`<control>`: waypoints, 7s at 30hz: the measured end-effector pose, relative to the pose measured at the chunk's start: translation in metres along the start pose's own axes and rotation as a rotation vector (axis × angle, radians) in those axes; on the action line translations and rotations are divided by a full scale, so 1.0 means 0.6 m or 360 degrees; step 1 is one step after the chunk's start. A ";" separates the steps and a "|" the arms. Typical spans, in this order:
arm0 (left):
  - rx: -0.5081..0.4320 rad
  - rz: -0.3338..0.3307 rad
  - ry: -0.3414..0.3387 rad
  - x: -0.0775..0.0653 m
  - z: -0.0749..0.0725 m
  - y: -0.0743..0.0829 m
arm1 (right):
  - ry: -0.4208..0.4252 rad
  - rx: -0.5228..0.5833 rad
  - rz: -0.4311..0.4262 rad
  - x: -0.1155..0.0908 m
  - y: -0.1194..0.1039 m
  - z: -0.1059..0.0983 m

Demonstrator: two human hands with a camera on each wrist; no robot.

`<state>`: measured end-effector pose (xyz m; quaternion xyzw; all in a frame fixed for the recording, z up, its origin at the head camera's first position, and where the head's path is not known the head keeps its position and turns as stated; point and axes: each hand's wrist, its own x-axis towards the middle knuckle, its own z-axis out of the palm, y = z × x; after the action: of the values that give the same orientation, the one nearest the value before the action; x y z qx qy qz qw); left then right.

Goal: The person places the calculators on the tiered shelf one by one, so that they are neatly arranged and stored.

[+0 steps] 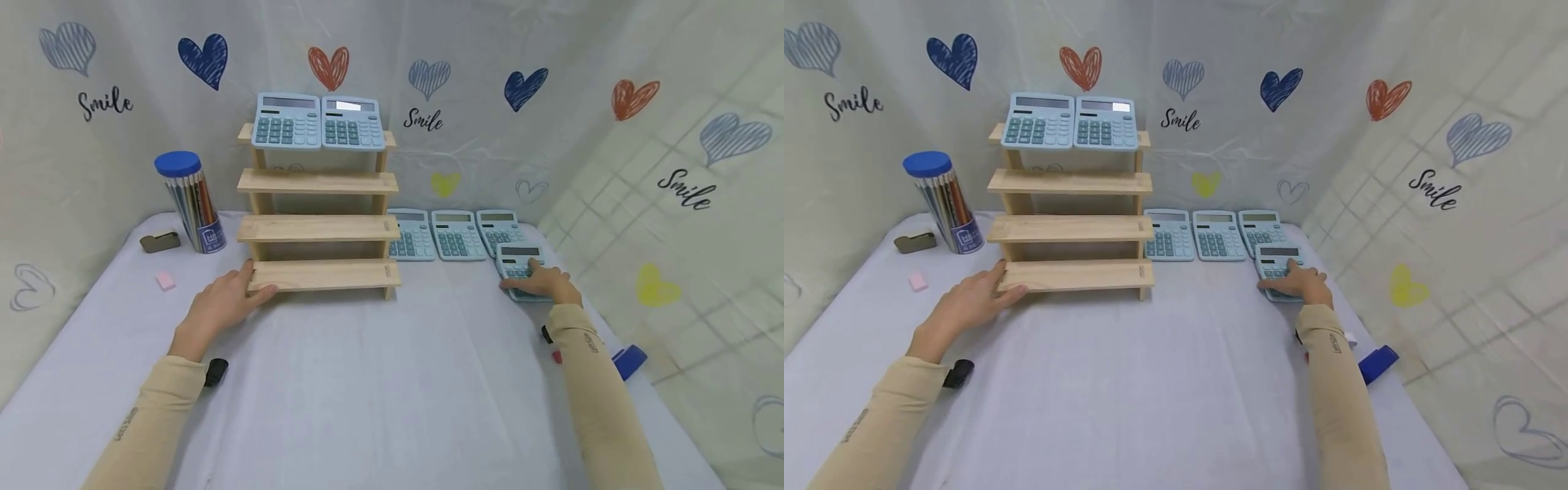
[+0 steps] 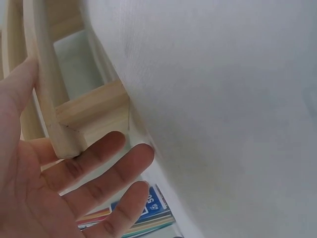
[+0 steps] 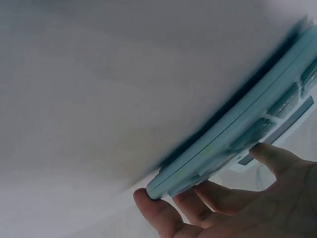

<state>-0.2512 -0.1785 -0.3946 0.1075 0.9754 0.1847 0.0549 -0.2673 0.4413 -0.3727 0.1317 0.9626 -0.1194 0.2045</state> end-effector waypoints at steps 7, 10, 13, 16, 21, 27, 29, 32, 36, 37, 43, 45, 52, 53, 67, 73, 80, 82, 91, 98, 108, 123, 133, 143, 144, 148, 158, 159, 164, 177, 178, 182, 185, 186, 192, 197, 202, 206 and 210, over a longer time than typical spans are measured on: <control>-0.0007 -0.0008 0.0009 0.005 -0.004 0.001 | 0.0117 0.0026 -0.0188 -0.007 -0.046 -0.007; -0.0009 -0.0019 -0.0006 0.006 -0.003 0.000 | 0.0192 0.0037 -0.0322 -0.016 -0.082 -0.012; -0.0012 -0.0015 -0.0003 0.007 -0.001 0.002 | 0.0266 0.0043 -0.0442 -0.032 -0.129 -0.023; -0.0018 -0.0004 0.0005 0.009 0.000 0.008 | 0.0337 0.0039 -0.0521 -0.050 -0.182 -0.037; -0.0020 -0.0013 0.0007 0.008 -0.001 0.013 | 0.0447 -0.0028 -0.0667 -0.070 -0.284 -0.065; -0.0028 -0.0026 0.0023 0.005 0.003 0.009 | 0.0553 -0.0199 -0.0843 -0.073 -0.398 -0.092; -0.0029 -0.0024 0.0026 0.005 0.004 0.008 | 0.0561 -0.0270 -0.0882 -0.071 -0.424 -0.097; -0.0027 -0.0030 0.0028 0.004 0.004 0.008 | 0.0555 -0.0346 -0.0892 -0.066 -0.455 -0.101; -0.0019 -0.0048 0.0029 0.002 0.003 0.006 | 0.0555 -0.0391 -0.0884 -0.061 -0.489 -0.100; -0.0017 -0.0053 0.0028 0.001 0.003 0.005 | 0.0560 -0.0407 -0.0888 -0.060 -0.497 -0.099; -0.0014 -0.0047 0.0045 -0.002 0.002 0.003 | 0.0608 -0.0425 -0.0858 -0.052 -0.538 -0.095; -0.0012 -0.0042 0.0057 -0.003 0.002 0.003 | 0.0615 -0.0408 -0.0809 -0.049 -0.554 -0.093; -0.0009 -0.0036 0.0079 -0.003 0.004 0.000 | 0.0614 -0.0483 -0.0727 -0.044 -0.615 -0.074; -0.0008 -0.0037 0.0081 -0.003 0.005 -0.001 | 0.0624 -0.0474 -0.0765 -0.045 -0.624 -0.070; 0.0003 -0.0025 0.0101 0.005 0.010 0.000 | 0.0790 -0.0535 -0.1070 -0.053 -0.720 -0.017; 0.0009 -0.0045 0.0096 0.006 0.010 0.003 | 0.0826 -0.0558 -0.1076 -0.061 -0.744 -0.010; 0.0028 -0.0072 0.0083 0.004 0.009 0.001 | 0.0749 -0.0309 -0.1027 -0.067 -0.708 -0.007; 0.0029 -0.0075 0.0075 0.004 0.007 0.002 | 0.0770 -0.0260 -0.1020 -0.064 -0.675 -0.007; 0.0014 -0.0072 0.0058 0.003 0.006 0.004 | 0.0779 0.0013 -0.0794 0.005 -0.458 -0.031; 0.0011 -0.0094 0.0045 -0.002 0.002 -0.004 | 0.0530 -0.0039 -0.0565 0.077 -0.362 -0.002; -0.0020 -0.0071 0.0051 0.000 0.006 0.003 | 0.0266 -0.0175 -0.0475 0.118 -0.407 0.056; 0.0006 -0.0059 0.0082 0.006 0.010 0.003 | 0.0135 -0.0089 -0.0347 0.109 -0.404 0.053; -0.0013 -0.0055 0.0080 0.000 0.008 0.001 | 0.0196 0.0226 -0.0503 0.045 -0.342 -0.025; -0.0015 -0.0073 0.0061 -0.004 -0.005 -0.005 | 0.0492 0.0168 -0.0755 -0.054 -0.372 -0.074; -0.0020 -0.0073 0.0060 -0.004 -0.005 -0.005 | 0.0511 0.0164 -0.0778 -0.063 -0.382 -0.074; -0.0022 -0.0063 0.0055 -0.004 -0.001 -0.004 | 0.0596 0.0098 -0.0872 -0.090 -0.419 -0.070; -0.0024 -0.0064 0.0052 -0.003 0.006 -0.001 | 0.0790 -0.0195 -0.0891 -0.080 -0.503 -0.057; -0.0024 -0.0068 0.0051 -0.003 0.007 -0.001 | 0.0796 -0.0199 -0.0888 -0.078 -0.511 -0.056; -0.0028 -0.0072 0.0059 -0.001 0.007 0.004 | 0.0818 -0.0167 -0.0810 -0.066 -0.553 -0.046; -0.0024 -0.0043 0.0092 0.002 0.011 0.013 | 0.0755 -0.0087 -0.0550 -0.035 -0.618 -0.044; -0.0021 -0.0045 0.0091 0.002 0.012 0.013 | 0.0758 -0.0092 -0.0549 -0.034 -0.618 -0.045; -0.0024 -0.0062 0.0086 0.003 0.011 0.015 | 0.0761 -0.0059 -0.0611 -0.031 -0.606 -0.050; -0.0029 -0.0067 0.0086 0.003 0.011 0.014 | 0.0768 0.0044 -0.0697 -0.028 -0.578 -0.053; -0.0030 -0.0066 0.0087 0.004 0.012 0.014 | 0.0780 0.0098 -0.0731 -0.027 -0.564 -0.053; -0.0021 -0.0063 0.0085 0.003 0.012 0.011 | 0.0821 0.0292 -0.0760 0.000 -0.440 -0.049; -0.0008 -0.0075 0.0084 0.000 0.008 0.003 | 0.0656 0.0241 -0.0549 0.040 -0.329 -0.034; -0.0023 -0.0082 0.0059 0.000 0.005 -0.003 | 0.0443 0.0069 -0.0409 0.076 -0.255 -0.014; -0.0040 -0.0074 0.0042 -0.003 0.008 -0.004 | 0.0315 -0.0062 -0.0379 0.102 -0.226 0.001; -0.0035 -0.0076 0.0042 -0.002 0.013 -0.004 | 0.0290 -0.0102 -0.0333 0.120 -0.221 0.011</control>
<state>-0.2493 -0.1782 -0.4023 0.0812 0.9762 0.1955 0.0475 -0.3686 0.3297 -0.3861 0.0342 0.9890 -0.0967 0.1068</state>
